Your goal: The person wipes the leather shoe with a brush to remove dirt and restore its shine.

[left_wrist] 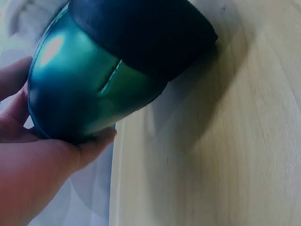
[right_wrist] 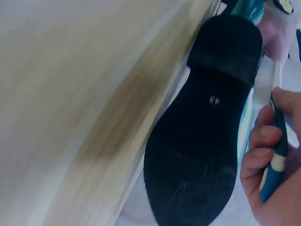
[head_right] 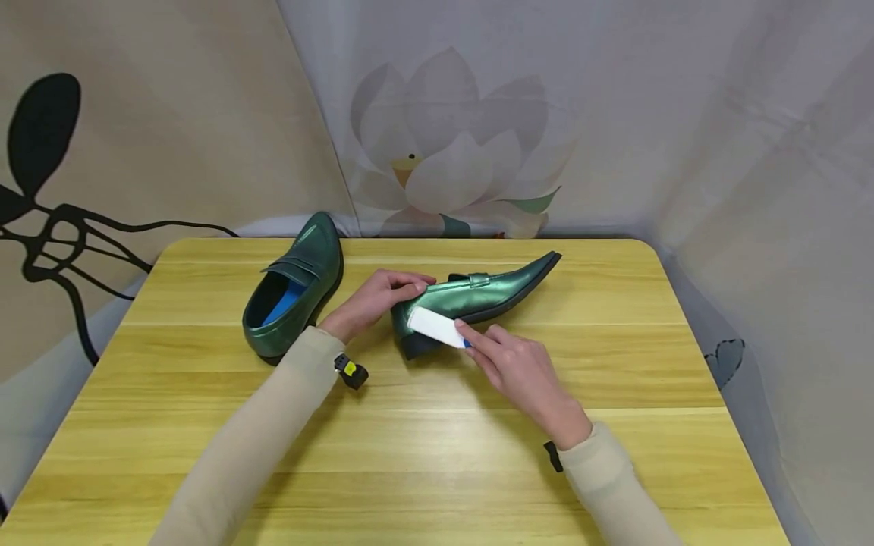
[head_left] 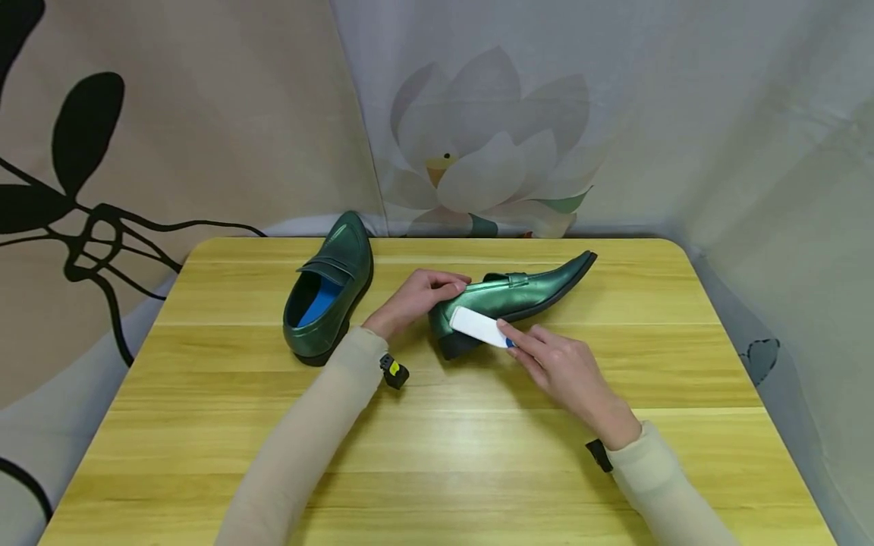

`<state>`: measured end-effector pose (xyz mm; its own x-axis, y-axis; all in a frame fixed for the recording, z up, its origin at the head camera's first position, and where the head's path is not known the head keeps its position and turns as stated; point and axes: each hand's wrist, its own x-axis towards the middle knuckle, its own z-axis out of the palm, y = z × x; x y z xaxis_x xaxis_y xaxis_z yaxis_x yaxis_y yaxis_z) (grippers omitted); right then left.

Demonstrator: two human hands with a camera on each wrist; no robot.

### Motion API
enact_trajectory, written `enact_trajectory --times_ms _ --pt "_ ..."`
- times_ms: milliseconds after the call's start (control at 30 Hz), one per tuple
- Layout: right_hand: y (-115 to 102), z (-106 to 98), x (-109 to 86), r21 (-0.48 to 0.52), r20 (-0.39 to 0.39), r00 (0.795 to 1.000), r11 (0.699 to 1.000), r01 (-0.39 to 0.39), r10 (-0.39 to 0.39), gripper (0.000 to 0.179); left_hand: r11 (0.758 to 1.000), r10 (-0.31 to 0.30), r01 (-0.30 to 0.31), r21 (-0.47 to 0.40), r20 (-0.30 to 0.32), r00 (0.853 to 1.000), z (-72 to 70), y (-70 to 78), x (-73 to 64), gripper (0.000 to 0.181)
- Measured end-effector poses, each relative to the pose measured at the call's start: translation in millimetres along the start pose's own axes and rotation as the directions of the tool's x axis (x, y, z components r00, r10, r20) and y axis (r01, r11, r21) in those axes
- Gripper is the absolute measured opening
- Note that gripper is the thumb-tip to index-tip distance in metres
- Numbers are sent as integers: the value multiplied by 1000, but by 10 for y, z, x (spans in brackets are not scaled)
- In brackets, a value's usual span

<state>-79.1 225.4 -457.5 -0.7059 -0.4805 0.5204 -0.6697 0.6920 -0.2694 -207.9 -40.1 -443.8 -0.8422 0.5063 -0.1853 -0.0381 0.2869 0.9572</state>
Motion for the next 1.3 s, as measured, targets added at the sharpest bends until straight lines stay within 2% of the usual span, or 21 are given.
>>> enact_trajectory --times_ms 133,300,433,567,667,733,833,1000,1067,1200,1300 --pt "128 -114 -62 -62 -22 998 996 -60 58 54 1000 -1 1 -4 -12 1000 -12 -20 2 33" --pt "254 -221 -112 -103 -51 995 990 -95 90 39 1000 -11 11 -18 -19 1000 -9 -15 0 32" --pt "229 -180 -59 -111 -30 999 993 -26 23 48 999 -26 25 -38 -25 999 9 8 -1 30" --pt "119 -100 41 -84 57 997 995 59 -54 39 999 -23 23 -43 -20 1000 32 23 0 31" --pt "58 -84 103 -74 124 990 994 77 -68 58 999 -15 14 -36 -14 1000 39 26 -2 31" --pt "53 -110 112 -83 151 987 994 69 -56 66 999 -13 12 -31 -13 1000 38 23 -5 32" --pt "110 -187 70 -115 168 986 993 26 -6 65 999 -18 17 -33 -16 1000 26 12 -8 32" --pt "244 -279 -33 -146 138 988 988 -50 71 64 998 -32 30 -61 -33 999 7 16 -28 32" --pt "249 -266 -36 -135 129 990 990 -34 52 64 997 -32 29 -69 -35 999 7 21 -34 32" --pt "147 -173 34 -116 140 989 992 57 -41 63 998 -21 19 -63 -32 999 24 30 -40 31" --pt "77 -140 69 -115 146 987 990 85 -67 61 999 -12 10 -53 -28 1000 37 31 -45 29"
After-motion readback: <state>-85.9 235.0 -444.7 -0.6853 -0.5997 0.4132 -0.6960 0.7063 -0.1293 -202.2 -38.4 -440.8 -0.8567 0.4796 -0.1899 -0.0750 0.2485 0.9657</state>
